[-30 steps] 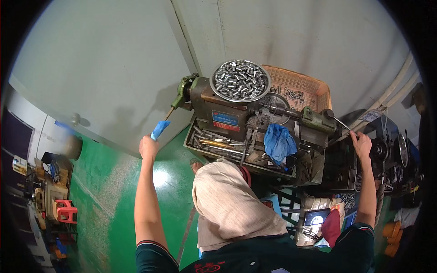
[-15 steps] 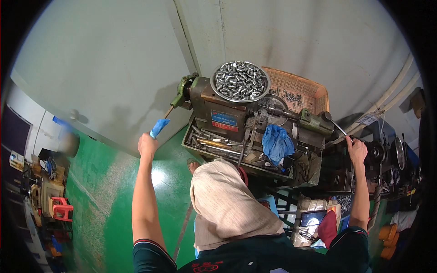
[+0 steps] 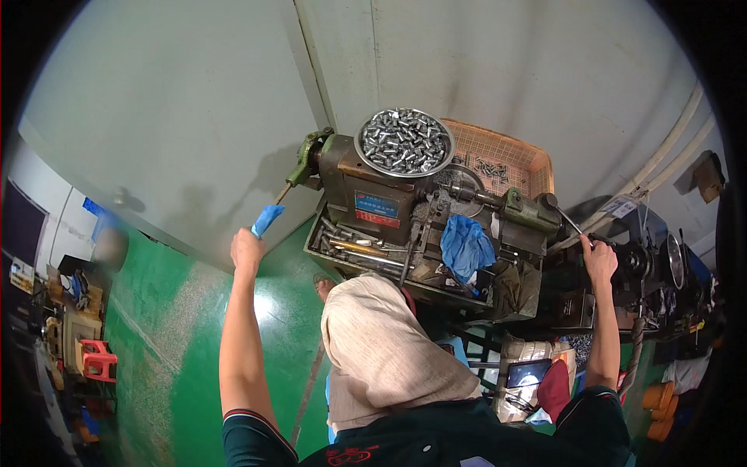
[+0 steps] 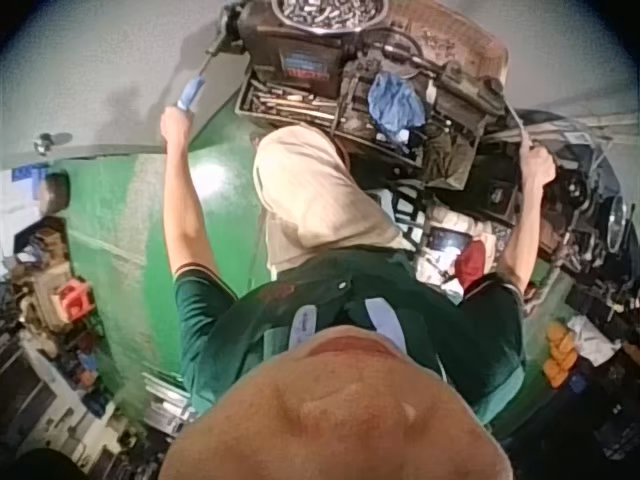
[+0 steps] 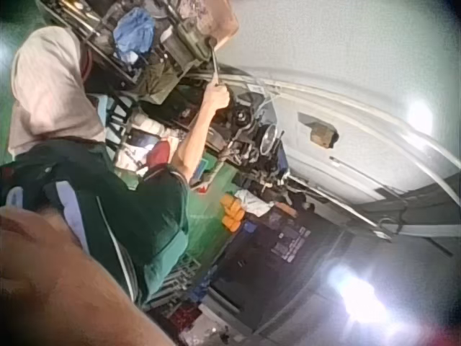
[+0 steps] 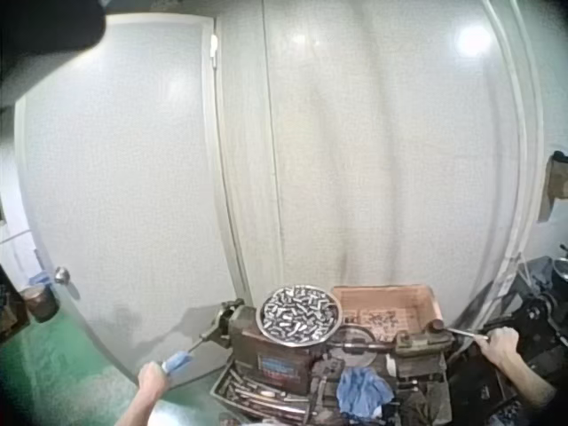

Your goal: The person operates a lathe machine by repeatedly picking metal screws one at a time from a tray, inserting them into the machine, and pushing and pulling the lever.

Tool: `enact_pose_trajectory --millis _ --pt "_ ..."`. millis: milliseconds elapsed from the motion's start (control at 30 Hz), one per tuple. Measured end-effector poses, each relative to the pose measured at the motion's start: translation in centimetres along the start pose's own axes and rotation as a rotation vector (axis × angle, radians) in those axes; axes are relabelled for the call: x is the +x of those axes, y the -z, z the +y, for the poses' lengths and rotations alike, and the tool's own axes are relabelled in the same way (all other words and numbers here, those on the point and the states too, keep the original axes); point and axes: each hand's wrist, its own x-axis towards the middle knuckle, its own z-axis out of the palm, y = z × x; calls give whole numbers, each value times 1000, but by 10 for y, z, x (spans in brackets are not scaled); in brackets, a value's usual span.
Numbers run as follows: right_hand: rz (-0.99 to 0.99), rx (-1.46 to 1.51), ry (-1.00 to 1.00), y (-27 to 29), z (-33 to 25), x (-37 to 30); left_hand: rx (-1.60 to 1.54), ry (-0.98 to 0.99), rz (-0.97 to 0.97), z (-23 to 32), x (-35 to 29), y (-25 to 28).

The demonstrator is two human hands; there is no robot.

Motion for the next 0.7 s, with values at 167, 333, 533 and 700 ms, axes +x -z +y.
enact_pose_trajectory --millis 167,333,533,700 --pt "-9 6 4 5 -2 -1 6 0 12 0 0 -1" --pt "-24 13 18 1 3 1 27 4 29 -1 0 -1" --pt "113 -5 150 -20 15 41 -25 -45 34 -3 1 -1" --pt "386 158 191 -34 -65 102 -7 -2 -18 -1 1 1"
